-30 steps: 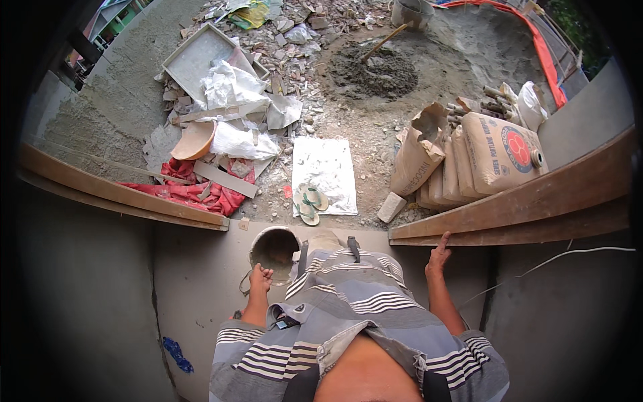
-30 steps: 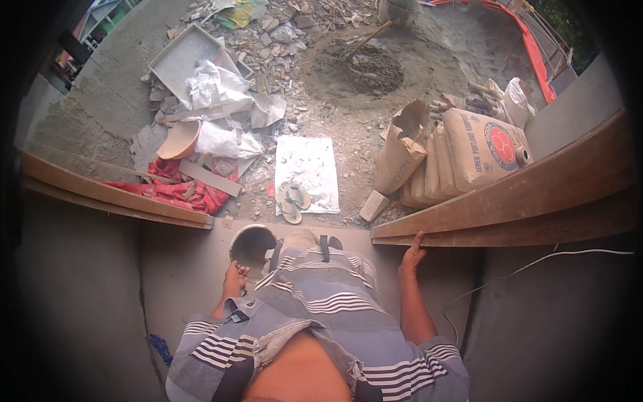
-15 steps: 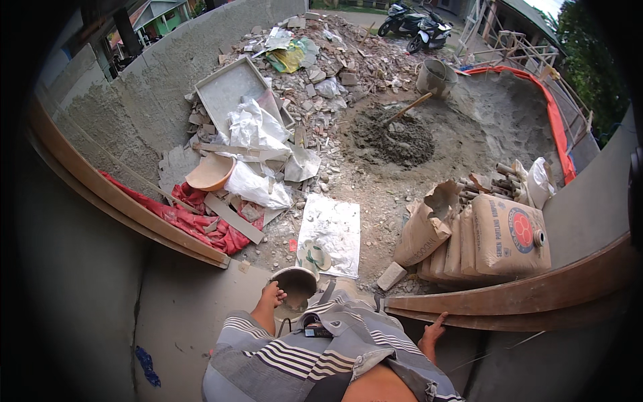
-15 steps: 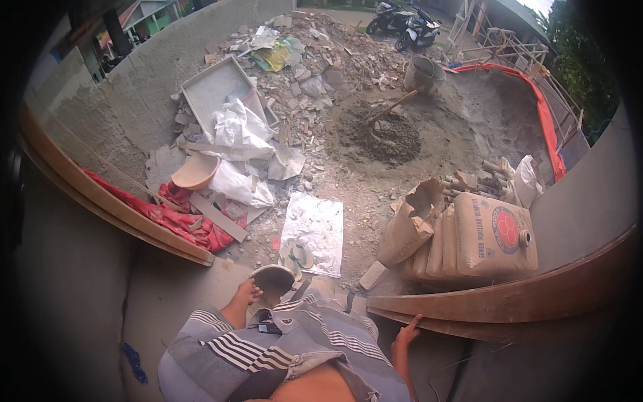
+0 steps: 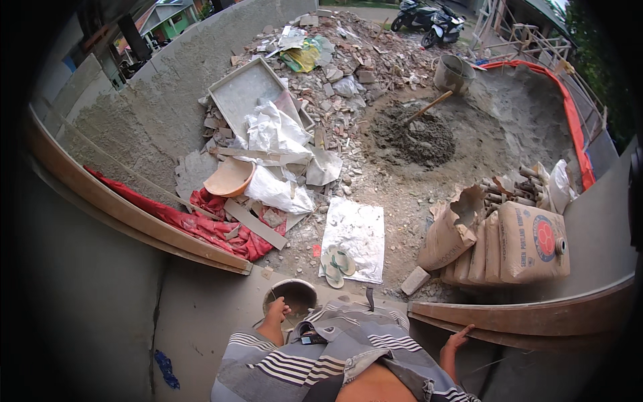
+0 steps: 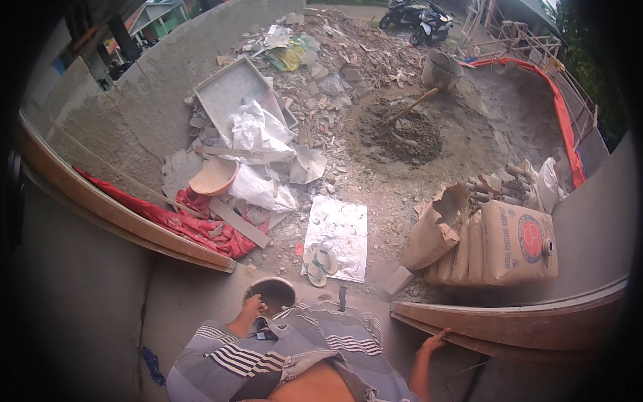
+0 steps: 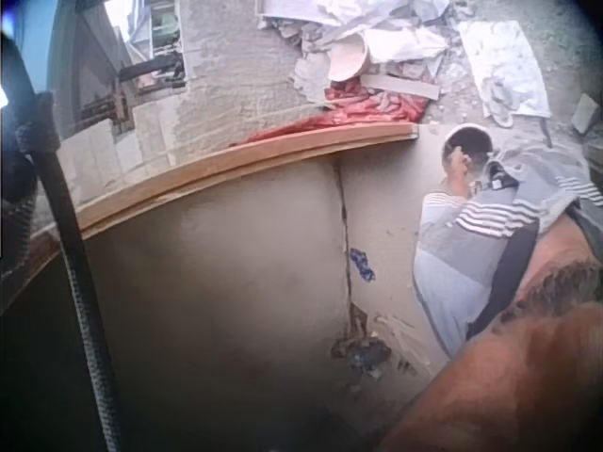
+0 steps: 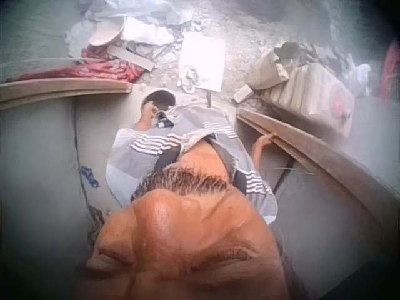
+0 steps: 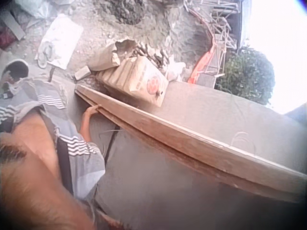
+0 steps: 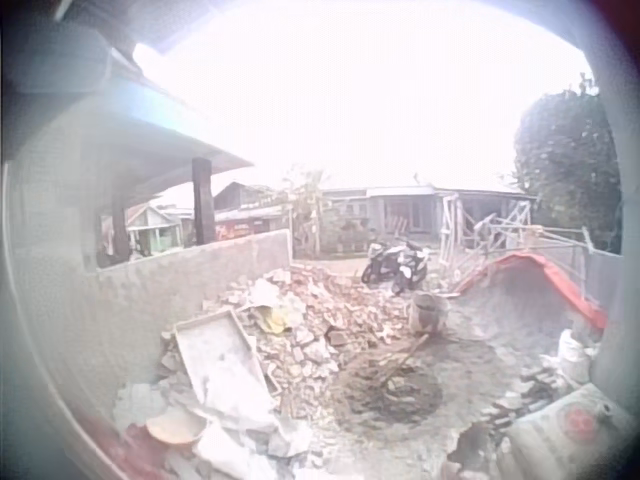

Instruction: The person carries a bucket of cement mix into a room under renovation, then uses a trowel to spread the cement along the base of a wall. Another worker is visible in the background laying floor tiles.

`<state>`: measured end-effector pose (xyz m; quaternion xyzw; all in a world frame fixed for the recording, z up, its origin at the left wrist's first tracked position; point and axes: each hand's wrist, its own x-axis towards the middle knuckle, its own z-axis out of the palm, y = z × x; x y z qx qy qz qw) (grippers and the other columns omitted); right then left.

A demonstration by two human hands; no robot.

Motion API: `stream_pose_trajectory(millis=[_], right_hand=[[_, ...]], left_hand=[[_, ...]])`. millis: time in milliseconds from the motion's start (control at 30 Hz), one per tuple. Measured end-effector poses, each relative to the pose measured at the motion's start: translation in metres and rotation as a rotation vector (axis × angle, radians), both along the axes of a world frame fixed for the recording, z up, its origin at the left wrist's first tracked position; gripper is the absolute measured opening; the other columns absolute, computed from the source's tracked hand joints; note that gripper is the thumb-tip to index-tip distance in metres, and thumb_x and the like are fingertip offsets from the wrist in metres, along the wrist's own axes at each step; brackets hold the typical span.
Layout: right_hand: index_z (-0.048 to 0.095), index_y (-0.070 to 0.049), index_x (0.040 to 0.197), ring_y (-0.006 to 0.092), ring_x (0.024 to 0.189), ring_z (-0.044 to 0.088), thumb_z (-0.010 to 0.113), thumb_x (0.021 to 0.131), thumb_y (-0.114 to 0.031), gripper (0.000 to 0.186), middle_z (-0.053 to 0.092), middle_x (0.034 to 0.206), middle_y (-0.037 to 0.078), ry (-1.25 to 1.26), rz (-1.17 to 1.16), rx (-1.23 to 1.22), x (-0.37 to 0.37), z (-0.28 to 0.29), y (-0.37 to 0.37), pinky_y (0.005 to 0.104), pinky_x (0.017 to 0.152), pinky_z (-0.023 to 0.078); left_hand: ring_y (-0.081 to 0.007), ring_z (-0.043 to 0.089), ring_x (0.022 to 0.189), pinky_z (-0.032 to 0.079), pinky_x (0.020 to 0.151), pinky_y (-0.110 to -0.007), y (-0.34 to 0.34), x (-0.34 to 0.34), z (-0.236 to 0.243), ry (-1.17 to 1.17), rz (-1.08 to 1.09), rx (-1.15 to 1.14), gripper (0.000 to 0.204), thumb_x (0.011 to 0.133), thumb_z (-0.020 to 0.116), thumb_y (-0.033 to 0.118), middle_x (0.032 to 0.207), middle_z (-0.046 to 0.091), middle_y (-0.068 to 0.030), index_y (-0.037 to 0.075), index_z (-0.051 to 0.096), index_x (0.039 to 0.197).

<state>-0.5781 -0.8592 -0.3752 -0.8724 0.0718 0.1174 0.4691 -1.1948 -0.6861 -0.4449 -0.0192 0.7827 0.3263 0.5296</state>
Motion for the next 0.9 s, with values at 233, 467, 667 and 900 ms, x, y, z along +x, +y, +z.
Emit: stream_pose_trajectory(millis=[233,467,667,900], right_hand=[[0.06,0.017,0.104,0.05,0.098,0.058,0.027,0.088,-0.077,0.101,0.061,0.101,0.037,-0.077,-0.002,-0.246,-0.018,0.035,0.012,0.0503,0.082,0.045],[0.042,0.01,0.135,0.0439,0.12,0.05,0.027,0.088,-0.077,0.099,0.05,0.133,0.03,0.036,-0.12,-0.126,-0.038,0.044,0.026,0.047,0.095,0.042],[0.029,0.001,0.147,0.0351,0.132,0.042,0.038,0.089,-0.071,0.093,0.04,0.145,0.024,0.559,-0.03,-0.061,-0.103,0.023,0.078,0.0394,0.106,0.037],[0.058,-0.004,0.12,0.0133,0.078,0.053,0.052,0.095,-0.051,0.053,0.061,0.098,0.004,0.347,0.459,0.163,-0.101,-0.005,0.207,0.0255,0.067,0.043]], left_hand=[[-0.0219,0.056,0.055,0.041,0.055,-0.038,0.027,-0.03,0.008,-0.094,-0.128,-0.273,0.026,0.09,0.059,0.039,0.061,0.053,-0.0026,0.014,0.052,0.089],[-0.0246,0.061,0.071,0.039,0.081,-0.048,0.058,-0.038,0.004,-0.12,-0.215,-0.2,0.032,0.091,0.056,0.044,0.073,0.058,-0.0039,0.012,0.051,0.096],[-0.0266,0.064,0.078,0.038,0.088,-0.048,0.137,0.002,0.005,-0.162,-0.308,-0.152,0.054,0.091,0.056,0.045,0.084,0.061,-0.0065,0.005,0.047,0.125],[-0.0233,0.069,0.07,0.031,0.048,-0.032,0.27,0.128,0.053,-0.181,-0.55,0.088,0.049,0.089,0.059,0.047,0.082,0.068,-0.0092,0.004,0.05,0.112]])
